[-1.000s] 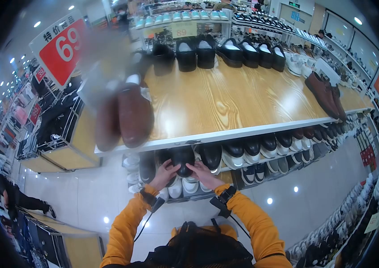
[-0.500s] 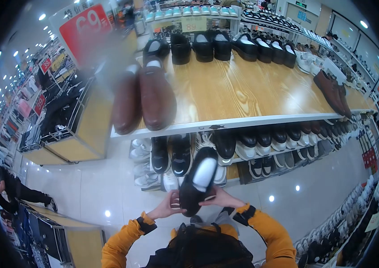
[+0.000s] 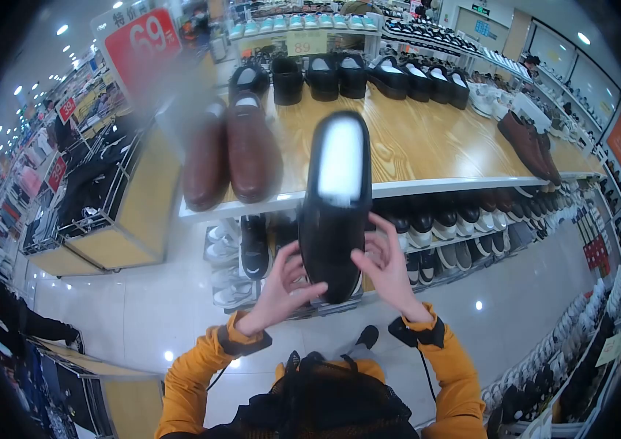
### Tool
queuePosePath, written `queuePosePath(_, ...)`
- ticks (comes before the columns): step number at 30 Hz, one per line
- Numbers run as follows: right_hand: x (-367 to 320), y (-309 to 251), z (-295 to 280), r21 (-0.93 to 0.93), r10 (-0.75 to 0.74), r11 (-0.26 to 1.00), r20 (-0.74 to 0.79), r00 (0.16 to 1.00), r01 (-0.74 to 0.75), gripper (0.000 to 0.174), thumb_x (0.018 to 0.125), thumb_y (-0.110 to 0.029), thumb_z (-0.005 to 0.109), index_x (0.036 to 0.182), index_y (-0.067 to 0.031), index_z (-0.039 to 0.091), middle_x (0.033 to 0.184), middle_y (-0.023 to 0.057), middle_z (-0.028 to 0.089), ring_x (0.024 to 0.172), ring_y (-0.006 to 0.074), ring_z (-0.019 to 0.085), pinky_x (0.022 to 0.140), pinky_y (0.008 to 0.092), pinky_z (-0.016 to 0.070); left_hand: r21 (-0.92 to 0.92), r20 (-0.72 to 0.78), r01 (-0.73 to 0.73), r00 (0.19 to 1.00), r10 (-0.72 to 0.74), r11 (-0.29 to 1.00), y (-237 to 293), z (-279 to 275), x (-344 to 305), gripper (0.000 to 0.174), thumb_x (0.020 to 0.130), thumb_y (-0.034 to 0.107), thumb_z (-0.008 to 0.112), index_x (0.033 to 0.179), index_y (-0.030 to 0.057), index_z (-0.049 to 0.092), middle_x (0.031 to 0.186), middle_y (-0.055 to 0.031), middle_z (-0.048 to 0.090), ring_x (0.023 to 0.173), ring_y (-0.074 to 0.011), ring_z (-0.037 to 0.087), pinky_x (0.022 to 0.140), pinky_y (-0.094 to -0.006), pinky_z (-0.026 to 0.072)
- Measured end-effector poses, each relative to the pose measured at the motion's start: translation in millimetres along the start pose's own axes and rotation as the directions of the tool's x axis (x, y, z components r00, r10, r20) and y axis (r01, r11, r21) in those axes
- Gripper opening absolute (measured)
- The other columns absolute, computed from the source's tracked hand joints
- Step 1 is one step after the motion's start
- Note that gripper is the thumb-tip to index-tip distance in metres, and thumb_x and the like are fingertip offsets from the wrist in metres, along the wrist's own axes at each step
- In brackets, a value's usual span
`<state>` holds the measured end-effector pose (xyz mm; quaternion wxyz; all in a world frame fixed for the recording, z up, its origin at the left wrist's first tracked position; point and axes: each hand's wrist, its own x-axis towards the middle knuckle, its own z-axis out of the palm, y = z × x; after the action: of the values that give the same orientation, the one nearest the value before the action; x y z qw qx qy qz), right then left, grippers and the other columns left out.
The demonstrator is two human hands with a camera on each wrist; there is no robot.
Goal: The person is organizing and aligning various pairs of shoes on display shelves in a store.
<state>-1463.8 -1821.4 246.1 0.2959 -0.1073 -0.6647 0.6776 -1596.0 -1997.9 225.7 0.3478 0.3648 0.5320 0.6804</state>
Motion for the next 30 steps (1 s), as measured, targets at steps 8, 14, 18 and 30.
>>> queuePosePath(8,33.2,-16.9,3.3,-0.131,-0.002,0.991,-0.001,1.000,0.002,0.060,0.095,-0.011,0.067,0.147,-0.0020,0.039,0.128,0.0109,0.055,0.104,0.0118,0.058,0.085,0.0241,0.0481,-0.183,-0.171,0.060,0.981,-0.092,0.981,32.6,11.1,48.6,0.070,0.090,0.009,0.074,0.144,-0.0027,0.032,0.120,-0.0111,0.060,0.103,-0.0136,0.060,0.090,-0.0254,0.0490)
queuePosePath(14,8.9,-29.1,11.4,-0.714,-0.370,0.619,0.102,0.923,0.327,0.089,0.071,-0.022,0.086,0.147,-0.0040,0.042,0.134,0.0164,0.053,0.128,0.0331,0.050,0.103,0.0422,0.0450,0.138,-0.223,-0.139,0.960,0.168,0.981,25.1,14.3,34.6,0.084,0.083,0.015,0.081,0.149,0.0045,0.030,0.136,-0.0175,0.044,0.117,-0.0243,0.054,0.099,-0.0345,0.0479)
queuePosePath(18,23.0,-12.6,-2.1,-0.857,-0.441,0.385,0.154,0.884,0.341,0.090,0.067,-0.018,0.084,0.145,-0.0027,0.044,0.136,0.0149,0.053,0.129,0.0365,0.048,0.112,0.0467,0.0361,0.735,-0.109,-0.277,0.852,0.512,0.618,37.1,12.3,34.2,0.060,0.082,0.007,0.076,0.138,0.0079,0.053,0.139,-0.0176,0.040,0.127,-0.0306,0.048,0.104,-0.0391,0.0439)
queuePosePath(30,78.4,-8.6,6.9,-0.880,-0.396,0.335,0.193,0.898,0.337,0.076,0.081,-0.027,0.073,0.145,0.0009,0.041,0.141,0.0193,0.051,0.134,0.0328,0.045,0.119,0.0479,0.0255,0.819,0.141,-0.418,0.811,0.568,0.393,36.4,8.6,101.4,0.044,0.092,0.008,0.064,0.135,0.0154,0.061,0.150,-0.0172,0.043,0.143,-0.0396,0.036,0.102,-0.0429,0.0480)
